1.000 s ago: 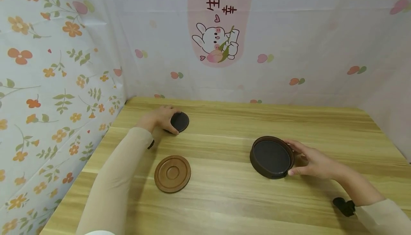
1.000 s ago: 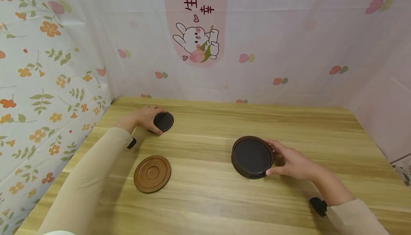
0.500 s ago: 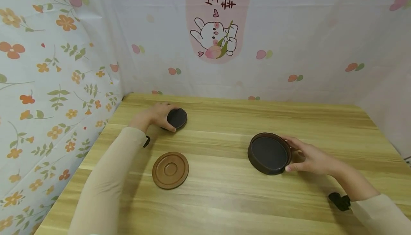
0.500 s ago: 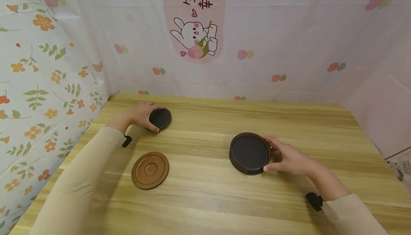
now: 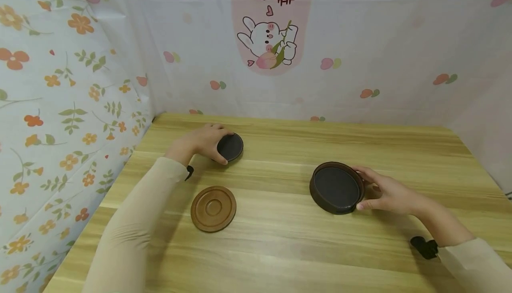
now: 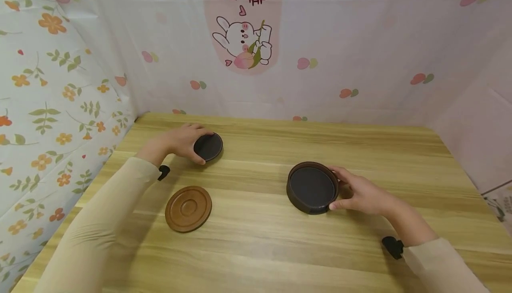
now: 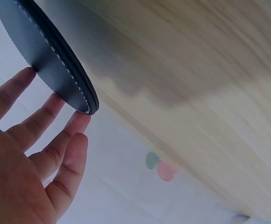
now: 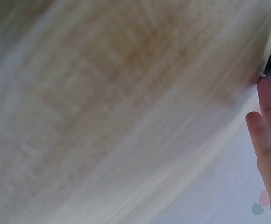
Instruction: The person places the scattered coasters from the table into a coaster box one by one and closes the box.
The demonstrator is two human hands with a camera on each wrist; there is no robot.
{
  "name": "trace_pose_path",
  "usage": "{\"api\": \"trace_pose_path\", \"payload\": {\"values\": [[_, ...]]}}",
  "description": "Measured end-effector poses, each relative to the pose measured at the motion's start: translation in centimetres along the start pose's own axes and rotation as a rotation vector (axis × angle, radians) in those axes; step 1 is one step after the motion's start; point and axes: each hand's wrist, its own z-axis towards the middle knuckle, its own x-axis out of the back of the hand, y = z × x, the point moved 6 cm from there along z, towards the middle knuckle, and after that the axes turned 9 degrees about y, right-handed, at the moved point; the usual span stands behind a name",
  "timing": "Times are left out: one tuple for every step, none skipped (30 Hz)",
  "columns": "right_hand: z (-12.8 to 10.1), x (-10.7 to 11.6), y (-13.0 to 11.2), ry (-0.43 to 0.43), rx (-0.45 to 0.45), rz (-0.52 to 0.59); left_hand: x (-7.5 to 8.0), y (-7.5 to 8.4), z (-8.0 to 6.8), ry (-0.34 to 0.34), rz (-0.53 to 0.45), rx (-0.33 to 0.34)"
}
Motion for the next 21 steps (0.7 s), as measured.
{"api": "trace_pose_path", "payload": {"values": [[0.0,0.0,0.0,0.0,-0.001,0.005,0.0,0.3,0.1,-0.002,0.002,-0.008],[0.1,-0.1,0.0,0.002,-0.002,0.006,0.0,0.6,0.2,-0.007,0.006,-0.014],[0.1,-0.1,0.0,0.003,-0.003,0.008,0.0,0.9,0.4,-0.011,0.011,-0.021],[0.1,-0.1,0.1,0.004,-0.004,0.005,0.0,1.3,0.5,-0.014,0.017,-0.03],[0.1,-0.1,0.1,0.005,-0.005,0.003,0.0,1.7,0.6,-0.016,0.025,-0.038],[0.1,-0.1,0.1,0.006,-0.005,0.003,0.0,2.1,0.7,-0.018,0.03,-0.045],[0.1,-0.1,0.1,0.006,-0.005,0.0,0.0,2.5,0.8,-0.02,0.038,-0.053],[0.1,-0.1,0.2,0.008,-0.005,-0.003,0.0,2.9,0.9,-0.021,0.044,-0.063],[0.1,-0.1,0.2,0.007,-0.006,-0.005,0.0,3.3,1.0,-0.022,0.048,-0.071],[0.1,-0.1,0.2,0.008,-0.006,-0.007,0.0,3.8,1.0,-0.024,0.055,-0.081],[0.1,-0.1,0.2,0.007,-0.006,-0.007,0.0,4.2,1.1,-0.026,0.061,-0.089],[0.1,-0.1,0.2,0.006,-0.006,-0.006,0.0,4.6,1.1,-0.026,0.07,-0.101],[0.1,-0.1,0.2,0.005,-0.006,-0.008,0.0,5.0,1.2,-0.029,0.077,-0.111],[0.1,-0.1,0.2,0.004,-0.006,-0.008,0.0,5.4,1.2,-0.029,0.082,-0.121],[0.1,0.0,0.2,0.003,-0.003,-0.005,0.0,5.8,1.3,-0.027,0.091,-0.131],[0.1,0.0,0.2,0.004,-0.001,-0.004,0.0,6.2,1.4,-0.026,0.098,-0.144],[0.0,0.0,0.2,0.003,-0.001,-0.003,0.1,6.7,1.5,-0.021,0.103,-0.158],[0.0,0.0,0.2,0.003,0.001,-0.003,0.1,7.1,1.6,-0.015,0.11,-0.174],[0.0,0.0,0.2,0.005,0.002,-0.002,0.1,7.6,1.7,-0.011,0.111,-0.189],[0.0,0.0,0.3,0.006,0.003,0.0,0.2,8.1,1.8,-0.008,0.112,-0.207],[-0.1,0.0,0.3,0.007,0.004,0.001,0.2,8.6,1.9,-0.008,0.111,-0.223]]}}
